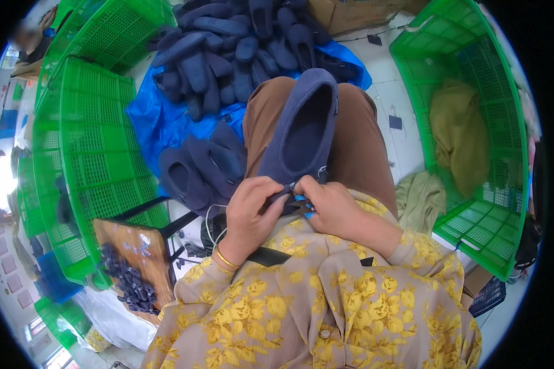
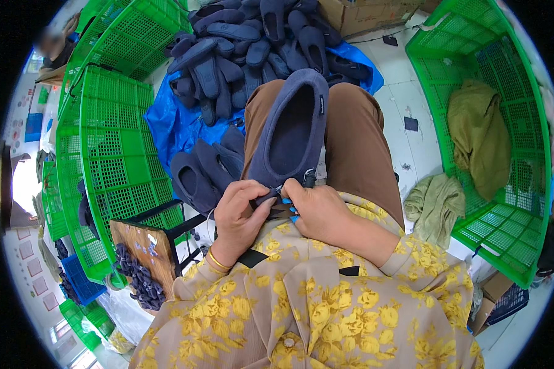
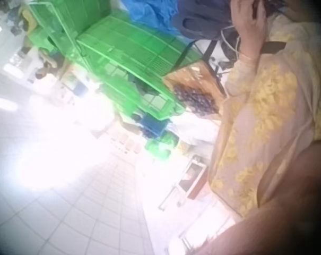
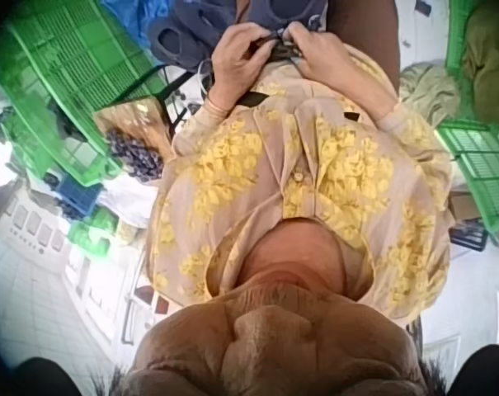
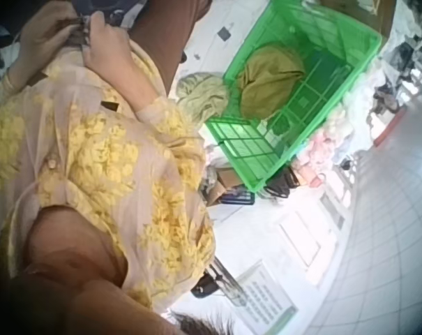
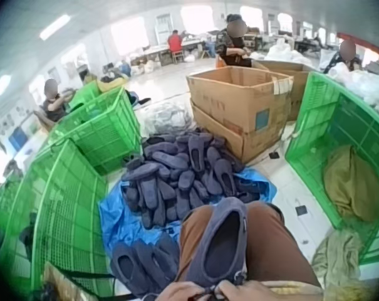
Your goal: The person sits on the floor and uses a blue-handled tool to stitch the upper part of a dark blue slipper. They repeatedly pick up slippers from a nearby pile, work on them, and place them back down.
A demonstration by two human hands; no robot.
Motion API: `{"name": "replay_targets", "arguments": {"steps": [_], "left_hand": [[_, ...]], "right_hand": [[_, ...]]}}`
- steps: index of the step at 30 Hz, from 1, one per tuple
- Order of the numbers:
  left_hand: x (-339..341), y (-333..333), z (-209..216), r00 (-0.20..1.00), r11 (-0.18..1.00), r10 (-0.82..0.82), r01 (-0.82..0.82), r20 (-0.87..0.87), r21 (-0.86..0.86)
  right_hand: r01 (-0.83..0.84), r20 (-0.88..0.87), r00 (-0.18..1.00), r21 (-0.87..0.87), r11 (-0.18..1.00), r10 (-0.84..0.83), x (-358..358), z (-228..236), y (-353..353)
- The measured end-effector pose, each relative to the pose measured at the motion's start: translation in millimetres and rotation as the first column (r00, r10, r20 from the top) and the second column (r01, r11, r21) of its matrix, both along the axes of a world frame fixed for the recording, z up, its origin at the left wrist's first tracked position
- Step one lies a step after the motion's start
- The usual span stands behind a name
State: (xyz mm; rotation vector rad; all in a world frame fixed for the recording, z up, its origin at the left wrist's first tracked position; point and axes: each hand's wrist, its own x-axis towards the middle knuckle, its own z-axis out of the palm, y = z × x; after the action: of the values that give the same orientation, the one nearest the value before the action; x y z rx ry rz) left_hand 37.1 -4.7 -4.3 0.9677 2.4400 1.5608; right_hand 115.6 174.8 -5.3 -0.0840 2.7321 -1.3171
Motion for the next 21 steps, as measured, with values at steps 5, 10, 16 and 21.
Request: {"name": "replay_targets", "arguments": {"steps": [5,10,16,21], "left_hand": [[-5,-3,2,0.995,0.996,-0.073,0.070,-0.062,-0.060],[-6,-2,3,0.993,0.992,-0.118,0.116,-0.029,-0.046],[-5,-2,-2,0.988,0.990,-0.140,0.139,-0.063,-0.011],[-2,-4,-4,0.987,0.991,-0.137,0.136,-0.089,-0.017]], "right_hand": [[0.050,-0.048,0.997,-0.051,0.997,-0.053,1,-2,-1],[0.159,0.016,0.987,-0.171,0.972,-0.158,-2,-2,-5],[0.122,0.133,0.988,-0.356,0.926,-0.079,-9,7,-2],[0.099,0.197,0.980,-0.523,0.846,0.008,-16,16,2]]}}
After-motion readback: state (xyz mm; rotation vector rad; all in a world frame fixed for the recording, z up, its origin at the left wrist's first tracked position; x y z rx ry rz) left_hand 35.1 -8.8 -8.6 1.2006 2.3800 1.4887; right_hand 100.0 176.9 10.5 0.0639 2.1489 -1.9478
